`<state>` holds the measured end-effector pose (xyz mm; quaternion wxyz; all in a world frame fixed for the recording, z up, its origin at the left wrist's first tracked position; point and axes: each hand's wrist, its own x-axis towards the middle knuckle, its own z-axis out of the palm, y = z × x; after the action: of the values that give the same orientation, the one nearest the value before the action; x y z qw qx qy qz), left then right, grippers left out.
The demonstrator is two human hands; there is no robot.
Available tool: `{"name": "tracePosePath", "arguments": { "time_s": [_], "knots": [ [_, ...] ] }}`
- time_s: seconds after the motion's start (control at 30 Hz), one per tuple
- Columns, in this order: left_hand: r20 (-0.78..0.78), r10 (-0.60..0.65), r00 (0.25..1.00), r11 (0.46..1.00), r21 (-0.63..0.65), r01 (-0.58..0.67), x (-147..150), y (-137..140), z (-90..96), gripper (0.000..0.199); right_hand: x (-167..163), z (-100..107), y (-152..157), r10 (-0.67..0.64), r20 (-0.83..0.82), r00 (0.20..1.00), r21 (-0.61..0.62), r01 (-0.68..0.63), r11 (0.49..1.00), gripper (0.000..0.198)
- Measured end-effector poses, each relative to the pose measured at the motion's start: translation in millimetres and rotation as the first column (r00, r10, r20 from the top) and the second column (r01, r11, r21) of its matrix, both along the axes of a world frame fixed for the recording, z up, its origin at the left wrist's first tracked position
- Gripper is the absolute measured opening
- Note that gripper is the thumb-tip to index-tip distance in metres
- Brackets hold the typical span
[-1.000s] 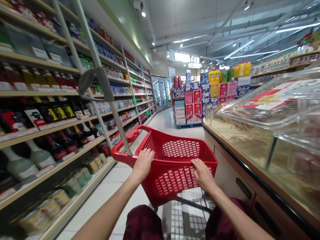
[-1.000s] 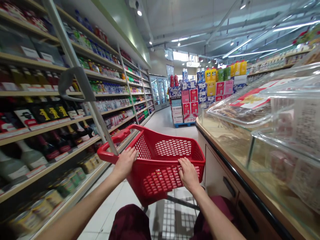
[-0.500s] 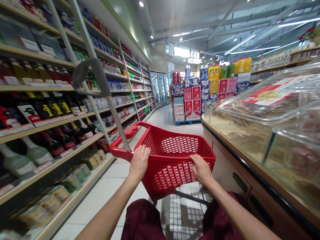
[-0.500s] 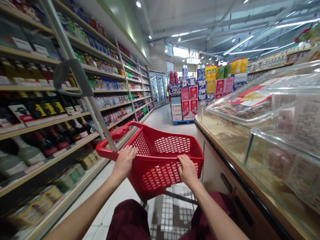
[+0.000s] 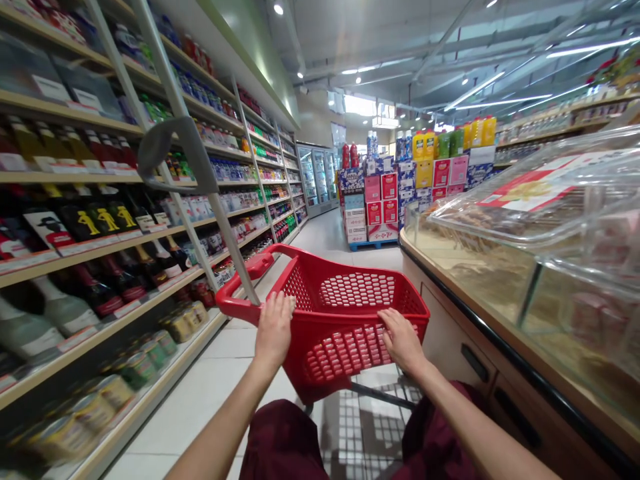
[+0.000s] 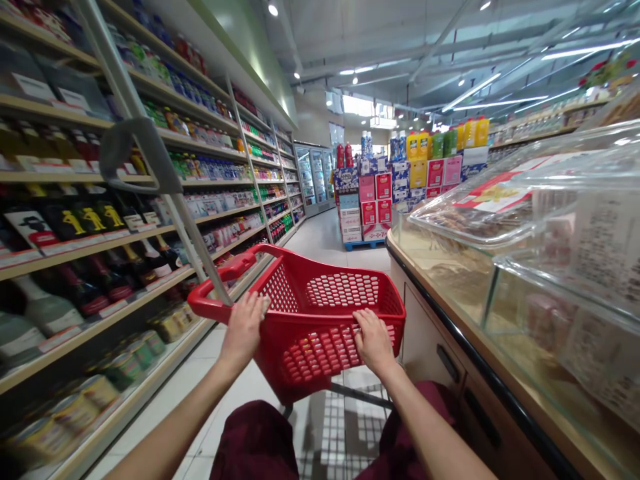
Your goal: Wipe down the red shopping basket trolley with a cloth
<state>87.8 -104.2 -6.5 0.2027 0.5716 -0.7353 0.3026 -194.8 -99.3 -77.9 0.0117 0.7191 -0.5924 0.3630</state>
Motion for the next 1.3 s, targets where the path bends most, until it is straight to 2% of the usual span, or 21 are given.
{"name": "tracePosePath", "arguments": {
  "time_s": [0.03,0.1,0.27,0.37,0.47,0.53,0.6,0.7,0.77,0.83,0.97,1.03,1.1,1.17,1.23,1.3],
  "knots": [
    [-0.007,0.027,1.000,1.000,-0.015,-0.027,4.3,0.5,0.9,0.043,1.6,-1.0,0.0,-0.009,0.009,1.000,-0.010,0.009,1.000,0.045],
    [-0.002,0.036,0.999,0.999,-0.008,-0.036,-4.9,0.0,-4.7,0.044,4.6,-2.0,0.3,-0.027,0.022,0.999,-0.020,0.027,0.999,0.045],
    [0.007,-0.068,0.998,0.993,0.097,0.067,-63.7,-1.5,-26.5,0.048,3.0,2.0,2.6,0.001,-0.019,1.000,0.018,0.000,1.000,0.046],
    [0.014,-0.083,0.996,0.993,0.089,0.081,-49.9,1.4,-19.5,0.047,0.5,3.2,3.3,0.005,-0.032,0.999,0.024,-0.005,1.000,0.045],
    [-0.015,0.008,1.000,1.000,0.028,-0.008,-13.1,3.0,-6.9,0.044,2.4,-0.3,2.0,0.007,-0.017,1.000,-0.008,-0.007,1.000,0.045],
    [-0.025,0.060,0.998,0.998,-0.009,-0.060,-4.5,2.0,-5.1,0.043,4.9,-3.6,0.6,0.000,0.005,1.000,-0.037,0.000,0.999,0.045],
    [-0.002,0.054,0.999,0.999,0.002,-0.054,-17.2,0.1,-11.2,0.043,6.2,-5.5,-0.2,-0.006,0.015,1.000,-0.052,0.007,0.999,0.046],
    [0.049,-0.039,0.998,0.998,0.052,0.037,-53.5,-1.2,-22.9,0.045,3.5,-4.2,0.4,0.002,-0.011,1.000,-0.030,-0.003,1.000,0.046],
    [0.075,-0.100,0.992,0.994,0.058,0.095,-64.1,0.3,-22.7,0.045,0.0,-2.0,1.4,0.003,-0.031,1.000,-0.009,-0.003,1.000,0.046],
    [0.088,-0.110,0.990,0.993,0.049,0.106,-52.1,3.4,-14.8,0.042,-2.3,-1.0,2.2,-0.004,-0.035,0.999,-0.005,0.004,1.000,0.046],
    [0.025,0.035,0.999,0.999,0.000,-0.035,-0.4,8.8,6.9,0.040,1.2,-5.5,1.1,-0.009,-0.012,1.000,-0.050,0.008,0.999,0.045],
    [-0.002,0.077,0.997,0.997,0.008,-0.077,4.8,8.6,8.3,0.040,5.2,-8.5,0.1,-0.024,0.007,1.000,-0.074,0.024,0.997,0.045],
    [0.002,0.056,0.998,0.997,0.056,-0.056,-12.7,6.3,0.2,0.040,7.8,-9.5,-0.3,-0.029,0.003,1.000,-0.074,0.029,0.997,0.044],
    [0.013,0.002,1.000,0.995,0.102,-0.004,-42.4,2.6,-12.0,0.041,7.4,-7.8,0.0,-0.019,-0.027,0.999,-0.050,0.017,0.999,0.044],
    [0.014,-0.059,0.998,0.993,0.104,0.057,-66.1,-0.4,-20.6,0.043,4.5,-4.7,0.7,-0.009,-0.061,0.998,-0.023,0.008,1.000,0.045],
    [0.012,-0.093,0.996,0.993,0.078,0.092,-68.4,-1.0,-21.4,0.043,1.0,-2.1,1.3,-0.015,-0.076,0.997,-0.013,0.014,1.000,0.045]
  ]
}}
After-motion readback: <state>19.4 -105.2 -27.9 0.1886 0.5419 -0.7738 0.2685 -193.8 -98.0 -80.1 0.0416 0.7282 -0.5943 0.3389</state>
